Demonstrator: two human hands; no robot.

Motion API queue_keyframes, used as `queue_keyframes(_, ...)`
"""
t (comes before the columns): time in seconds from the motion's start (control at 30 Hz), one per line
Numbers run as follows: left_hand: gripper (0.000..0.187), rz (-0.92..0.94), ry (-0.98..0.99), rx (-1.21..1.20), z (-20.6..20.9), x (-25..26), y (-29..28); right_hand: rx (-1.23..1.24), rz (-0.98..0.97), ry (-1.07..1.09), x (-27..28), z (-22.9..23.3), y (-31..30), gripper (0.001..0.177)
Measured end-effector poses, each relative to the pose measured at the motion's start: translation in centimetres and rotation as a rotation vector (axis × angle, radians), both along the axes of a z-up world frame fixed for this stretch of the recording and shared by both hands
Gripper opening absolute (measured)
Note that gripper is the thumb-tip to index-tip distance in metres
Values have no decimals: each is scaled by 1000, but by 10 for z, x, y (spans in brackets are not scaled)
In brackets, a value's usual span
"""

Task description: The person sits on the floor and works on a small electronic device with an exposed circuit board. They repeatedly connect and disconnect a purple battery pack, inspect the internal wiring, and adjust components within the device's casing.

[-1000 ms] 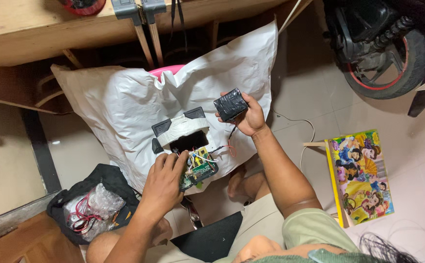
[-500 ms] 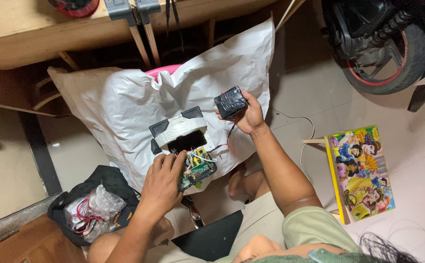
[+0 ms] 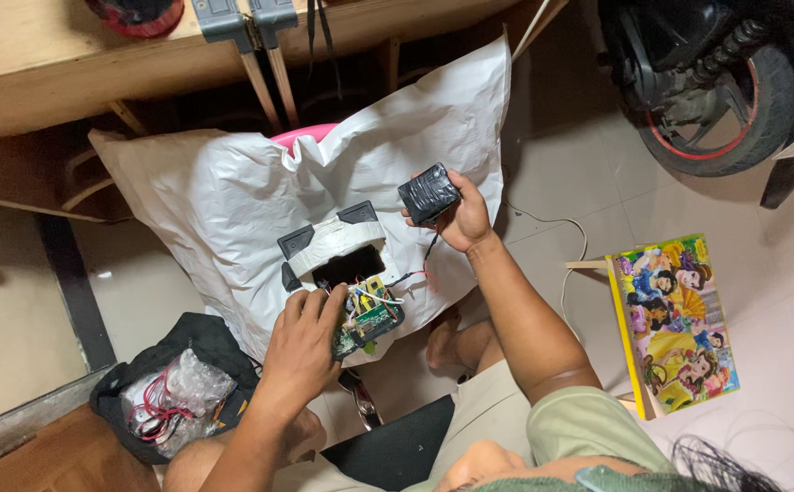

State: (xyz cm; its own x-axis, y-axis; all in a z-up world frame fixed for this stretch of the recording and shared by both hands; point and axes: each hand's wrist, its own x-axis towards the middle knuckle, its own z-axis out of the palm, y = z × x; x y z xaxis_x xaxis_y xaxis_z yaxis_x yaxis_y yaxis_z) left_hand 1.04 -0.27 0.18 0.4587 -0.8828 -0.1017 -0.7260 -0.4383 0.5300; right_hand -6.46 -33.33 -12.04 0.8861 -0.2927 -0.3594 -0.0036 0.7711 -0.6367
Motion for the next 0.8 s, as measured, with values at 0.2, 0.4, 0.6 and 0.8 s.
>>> queue_keyframes(0.2, 98, -6, 3, -33, -1, 2, 1, 20, 15, 17, 0, -4, -1, 57)
queue_keyframes(0.4, 100, 1, 3, -3, -1, 6, -2, 18, 11, 8, 1, -4, -1, 56)
queue_keyframes(0.6, 102, 14, 18, 30, 2, 7, -4, -11, 18, 32, 1, -2, 0, 58)
queue_keyframes(0.8, 110, 17, 42, 76, 4, 9, -6, -17, 26, 44, 4, 0, 2, 57)
